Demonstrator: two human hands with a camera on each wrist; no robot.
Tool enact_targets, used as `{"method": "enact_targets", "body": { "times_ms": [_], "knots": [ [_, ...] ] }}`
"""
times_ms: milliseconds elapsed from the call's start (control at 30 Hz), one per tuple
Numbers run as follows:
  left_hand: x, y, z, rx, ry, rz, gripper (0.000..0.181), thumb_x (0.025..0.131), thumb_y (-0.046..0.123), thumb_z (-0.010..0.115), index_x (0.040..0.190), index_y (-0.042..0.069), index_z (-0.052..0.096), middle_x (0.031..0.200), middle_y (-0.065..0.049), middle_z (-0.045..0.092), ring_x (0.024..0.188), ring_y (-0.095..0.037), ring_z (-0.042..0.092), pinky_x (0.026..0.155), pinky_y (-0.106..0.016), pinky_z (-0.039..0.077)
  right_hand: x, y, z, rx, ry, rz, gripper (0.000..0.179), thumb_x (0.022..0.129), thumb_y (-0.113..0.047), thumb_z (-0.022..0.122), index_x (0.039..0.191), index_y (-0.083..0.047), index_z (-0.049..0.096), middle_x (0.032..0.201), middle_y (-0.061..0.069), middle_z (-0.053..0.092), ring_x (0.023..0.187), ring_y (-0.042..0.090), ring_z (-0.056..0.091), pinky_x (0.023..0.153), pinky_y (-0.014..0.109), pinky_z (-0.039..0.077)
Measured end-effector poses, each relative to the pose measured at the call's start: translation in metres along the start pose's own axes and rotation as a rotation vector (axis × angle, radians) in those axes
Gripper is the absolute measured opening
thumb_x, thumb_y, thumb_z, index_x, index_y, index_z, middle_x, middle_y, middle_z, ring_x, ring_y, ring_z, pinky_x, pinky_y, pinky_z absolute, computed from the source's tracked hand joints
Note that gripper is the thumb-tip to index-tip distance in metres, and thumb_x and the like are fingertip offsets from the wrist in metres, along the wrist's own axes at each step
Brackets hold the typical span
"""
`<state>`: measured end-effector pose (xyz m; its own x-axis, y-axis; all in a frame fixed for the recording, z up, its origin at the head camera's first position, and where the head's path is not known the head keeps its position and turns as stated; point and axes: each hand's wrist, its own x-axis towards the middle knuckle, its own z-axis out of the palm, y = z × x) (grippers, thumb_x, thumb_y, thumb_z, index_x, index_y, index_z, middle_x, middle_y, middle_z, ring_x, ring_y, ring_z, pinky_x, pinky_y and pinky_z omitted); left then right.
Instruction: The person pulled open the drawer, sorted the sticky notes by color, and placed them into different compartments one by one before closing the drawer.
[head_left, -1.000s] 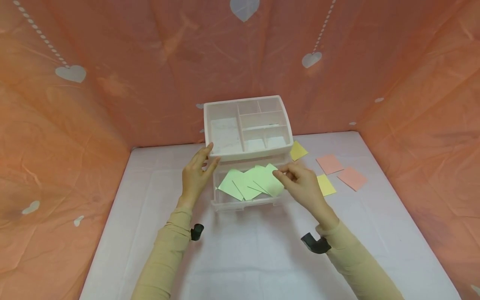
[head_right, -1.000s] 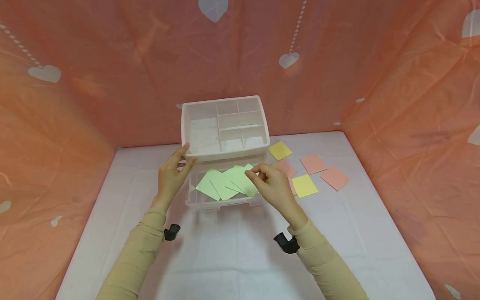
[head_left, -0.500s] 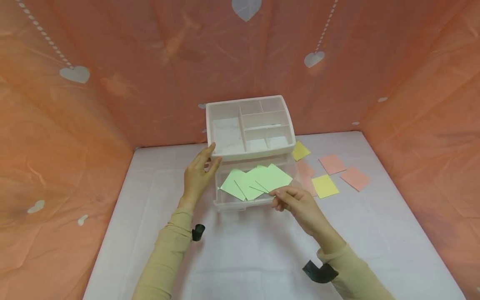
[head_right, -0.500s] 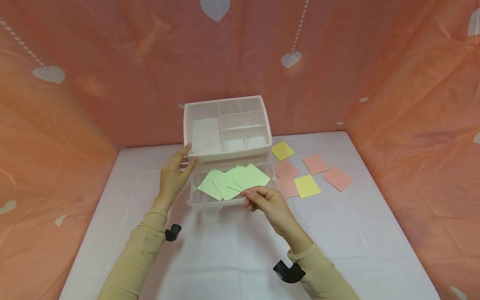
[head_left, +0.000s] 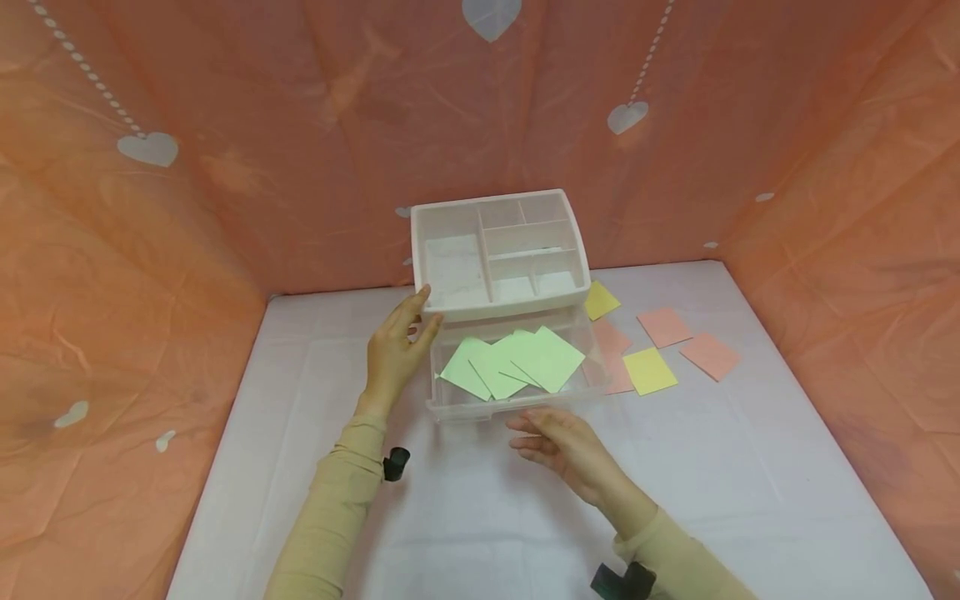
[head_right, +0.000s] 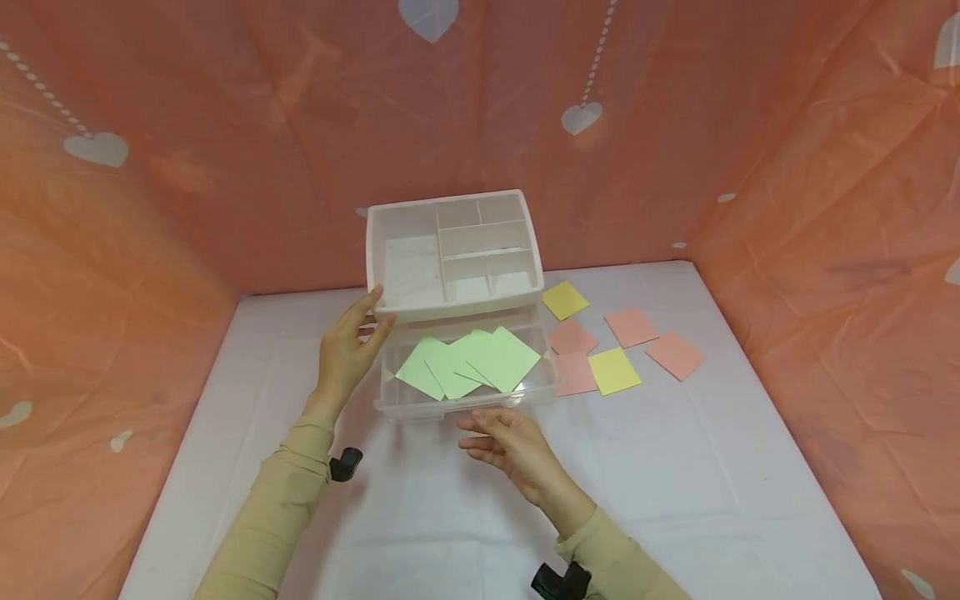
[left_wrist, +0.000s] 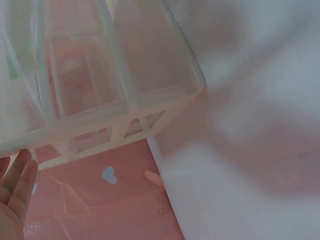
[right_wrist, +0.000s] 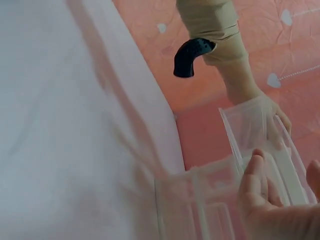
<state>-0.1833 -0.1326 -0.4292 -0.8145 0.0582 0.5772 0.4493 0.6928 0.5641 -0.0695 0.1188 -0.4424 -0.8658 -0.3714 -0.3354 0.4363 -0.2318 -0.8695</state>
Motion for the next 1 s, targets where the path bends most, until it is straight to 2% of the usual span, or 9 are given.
{"method": "enact_targets", "body": {
  "times_ms": [133, 300, 600, 733, 833, 1000],
  "knots": [
    [0.000, -0.001, 0.001, -0.003, 0.004, 0.006, 0.045, 0.088, 0.022, 0.065, 0.130, 0.013, 0.055, 0.121, -0.010, 0.064, 0.088, -0.028, 0.066, 0.072, -0.039, 0.061, 0.000, 0.002, 0.003, 0.182, -0.019, 0.013, 0.016, 0.098, -0.024, 0.047, 0.107, -0.010, 0.051, 0.109, -0.001, 0.068, 0.099, 0.013, 0.066, 0.096, 0.028, 0.054],
    [0.000, -0.001, 0.001, -0.006, 0.008, 0.015, 0.045, 0.088, 0.022, 0.065, 0.131, 0.013, 0.054, 0.120, -0.010, 0.064, 0.087, -0.028, 0.066, 0.071, -0.041, 0.061, 0.001, 0.001, 0.009, 0.332, -0.002, 0.015, 0.013, 0.100, -0.023, 0.042, 0.098, -0.013, 0.051, 0.105, -0.001, 0.068, 0.104, 0.012, 0.063, 0.096, 0.023, 0.052],
    [0.000, -0.001, -0.001, -0.034, -0.014, -0.006, 0.045, 0.088, 0.023, 0.064, 0.132, 0.015, 0.053, 0.122, -0.010, 0.063, 0.090, -0.028, 0.066, 0.073, -0.041, 0.061, 0.005, -0.004, 0.019, 0.396, 0.119, -0.008, 0.015, 0.099, -0.023, 0.045, 0.093, -0.012, 0.052, 0.095, 0.000, 0.068, 0.101, 0.014, 0.065, 0.095, 0.023, 0.054],
    [0.000, -0.002, -0.004, -0.043, -0.043, -0.024, 0.043, 0.093, 0.034, 0.057, 0.133, 0.021, 0.052, 0.124, -0.008, 0.062, 0.091, -0.028, 0.066, 0.069, -0.040, 0.061, 0.008, -0.005, 0.023, 0.410, 0.155, -0.004, 0.015, 0.099, -0.023, 0.046, 0.091, -0.012, 0.053, 0.093, 0.000, 0.069, 0.097, 0.013, 0.066, 0.091, 0.022, 0.055],
    [0.001, -0.005, -0.007, -0.048, -0.062, -0.036, 0.044, 0.095, 0.044, 0.048, 0.134, 0.024, 0.051, 0.126, -0.007, 0.061, 0.091, -0.027, 0.067, 0.067, -0.038, 0.061, 0.012, -0.006, 0.026, 0.418, 0.146, -0.008, 0.016, 0.099, -0.022, 0.045, 0.090, -0.013, 0.054, 0.093, 0.000, 0.069, 0.096, 0.013, 0.066, 0.093, 0.023, 0.054],
    [0.002, -0.008, -0.009, -0.058, -0.088, -0.050, 0.048, 0.096, 0.051, 0.040, 0.133, 0.025, 0.052, 0.126, -0.007, 0.061, 0.091, -0.027, 0.068, 0.075, -0.042, 0.059, 0.023, -0.009, 0.025, 0.436, 0.152, -0.015, 0.018, 0.100, -0.022, 0.042, 0.090, -0.011, 0.052, 0.092, 0.001, 0.068, 0.093, 0.012, 0.066, 0.093, 0.023, 0.054]
  ]
}}
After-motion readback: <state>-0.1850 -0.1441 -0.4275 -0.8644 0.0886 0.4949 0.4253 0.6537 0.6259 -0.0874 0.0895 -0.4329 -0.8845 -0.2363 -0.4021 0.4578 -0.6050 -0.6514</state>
